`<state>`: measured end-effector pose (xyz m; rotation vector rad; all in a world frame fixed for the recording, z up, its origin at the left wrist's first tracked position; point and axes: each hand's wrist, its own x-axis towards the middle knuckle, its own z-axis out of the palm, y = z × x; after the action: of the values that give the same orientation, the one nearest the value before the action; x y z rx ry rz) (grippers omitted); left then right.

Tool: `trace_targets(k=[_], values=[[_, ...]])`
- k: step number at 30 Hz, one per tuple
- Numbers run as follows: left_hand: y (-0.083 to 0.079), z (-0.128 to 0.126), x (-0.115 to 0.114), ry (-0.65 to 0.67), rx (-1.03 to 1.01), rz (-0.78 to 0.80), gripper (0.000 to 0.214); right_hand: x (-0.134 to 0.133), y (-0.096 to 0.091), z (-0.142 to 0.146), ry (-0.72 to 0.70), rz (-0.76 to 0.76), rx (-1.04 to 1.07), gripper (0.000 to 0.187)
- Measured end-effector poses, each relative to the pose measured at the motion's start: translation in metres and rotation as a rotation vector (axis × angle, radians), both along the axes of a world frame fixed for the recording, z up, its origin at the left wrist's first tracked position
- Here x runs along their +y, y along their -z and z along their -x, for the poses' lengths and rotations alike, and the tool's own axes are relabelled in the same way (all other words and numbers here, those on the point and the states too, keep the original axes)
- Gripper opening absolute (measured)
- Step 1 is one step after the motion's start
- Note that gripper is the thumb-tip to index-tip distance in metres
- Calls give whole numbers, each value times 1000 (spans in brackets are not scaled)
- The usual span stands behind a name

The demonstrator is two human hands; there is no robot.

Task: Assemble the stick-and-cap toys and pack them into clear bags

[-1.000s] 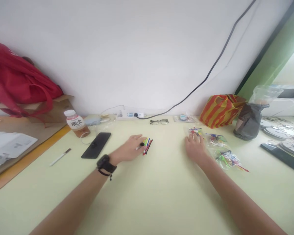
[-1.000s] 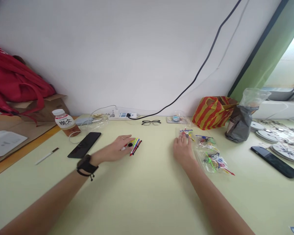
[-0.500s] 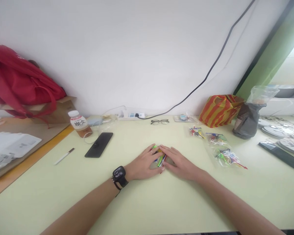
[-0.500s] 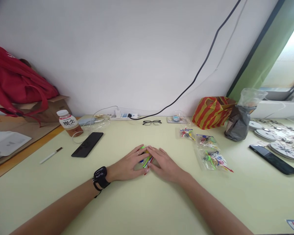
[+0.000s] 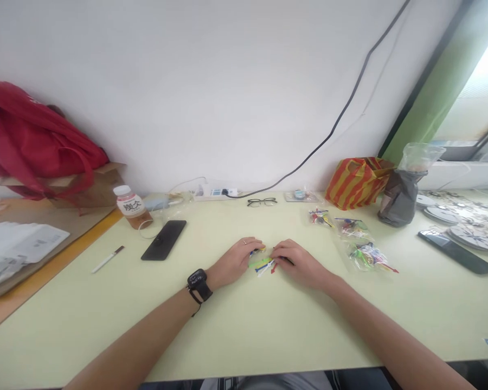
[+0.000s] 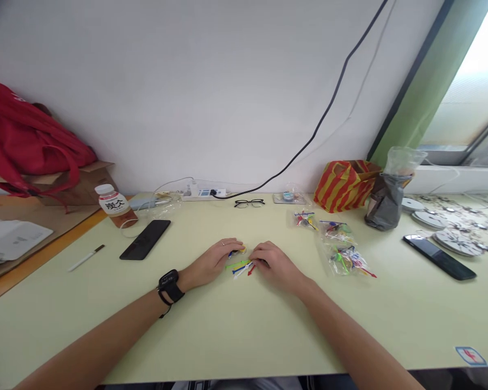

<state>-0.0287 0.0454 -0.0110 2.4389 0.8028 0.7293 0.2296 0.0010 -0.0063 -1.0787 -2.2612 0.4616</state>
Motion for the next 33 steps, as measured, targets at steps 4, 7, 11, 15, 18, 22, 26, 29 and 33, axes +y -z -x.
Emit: trace_targets(k=[4,7,11,15,18,22,26,29,33], values=[[-3,-1,2,-7,-44,-12,45,1,2,2,23,-3,14,23],[-7,-2,-1,-21,-67,-7,36,1,4,3,42,-6,34,20],[-12,-4,-6,-6,-81,-19,20,1,7,4,59,-23,12,8],[-12,-5,-7,-18,-76,-42,17,3,9,4,63,-28,-8,11],[-11,-4,-6,-52,-68,-58,24,5,11,3,66,-34,-11,13],[-13,-3,-8,-34,-54,-74,19,6,10,2,60,-43,-13,16],[-17,-4,-9,-36,-58,-84,16,2,3,1,49,-51,5,19],[-17,-4,-9,-46,-86,-71,16,-3,-5,0,7,-20,37,19],[-14,-3,-8,-66,-112,-25,16,-6,-11,-3,1,3,42,20]])
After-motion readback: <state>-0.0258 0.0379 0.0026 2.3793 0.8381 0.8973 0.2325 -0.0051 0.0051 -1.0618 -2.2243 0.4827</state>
